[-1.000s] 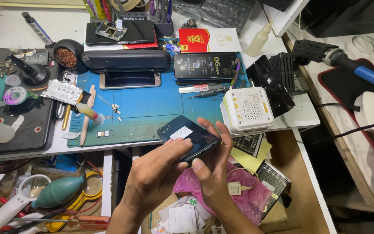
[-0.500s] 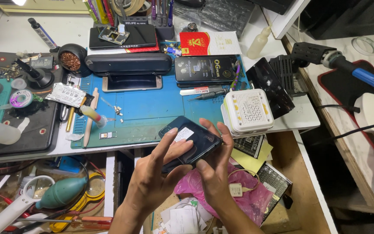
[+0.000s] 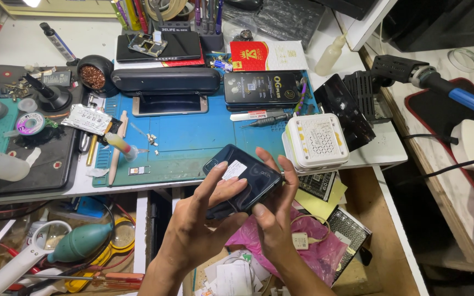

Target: Disassembling a smartphone by prying off the back cover using a thin metal tool

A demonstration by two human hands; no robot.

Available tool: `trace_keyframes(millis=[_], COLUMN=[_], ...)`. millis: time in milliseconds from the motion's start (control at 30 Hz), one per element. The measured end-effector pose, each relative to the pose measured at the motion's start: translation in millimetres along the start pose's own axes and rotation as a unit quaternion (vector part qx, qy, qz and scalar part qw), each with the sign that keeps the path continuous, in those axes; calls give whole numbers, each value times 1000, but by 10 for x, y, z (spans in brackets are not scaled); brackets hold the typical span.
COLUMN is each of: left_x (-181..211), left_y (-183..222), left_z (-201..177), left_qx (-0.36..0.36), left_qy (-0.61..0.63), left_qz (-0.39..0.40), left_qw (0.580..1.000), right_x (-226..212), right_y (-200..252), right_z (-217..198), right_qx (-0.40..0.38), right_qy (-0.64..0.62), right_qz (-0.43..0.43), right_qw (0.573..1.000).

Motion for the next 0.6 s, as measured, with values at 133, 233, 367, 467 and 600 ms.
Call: trace_keyframes(millis=[133,233,367,467,600], left_x=[79,89,95,67,58], left_y=[-32,-33,-79,-100,-162], left_z=[-48,-64,-79,-96,-142], left_qx=[0,-6,-17,-30,-58], left_qy=[6,-9,12,13,-11], left_qz=[-10,-3,-2,-6,-24], left_qw=[1000,1000,1000,999,998], right_x=[-2,0,-1,-17,-105], right_y=[-6,-14,-33,-32,-43], right_z=[8,6,-6,-2,17], right_qx=[3,13,29,41,32], right_qy=[5,7,0,-1,55], right_qz=[4,8,7,16,43], right_qw=[1000,1000,1000,999,997])
Point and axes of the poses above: each hand's wrist, its own y-axis away from the middle knuckle, its own z-axis out of the palm, x = y × z, the point moved 5 cm from there along -y, towards the middle knuckle, and after that the axes turned 11 degrees about -x, right-handed, at the moved point
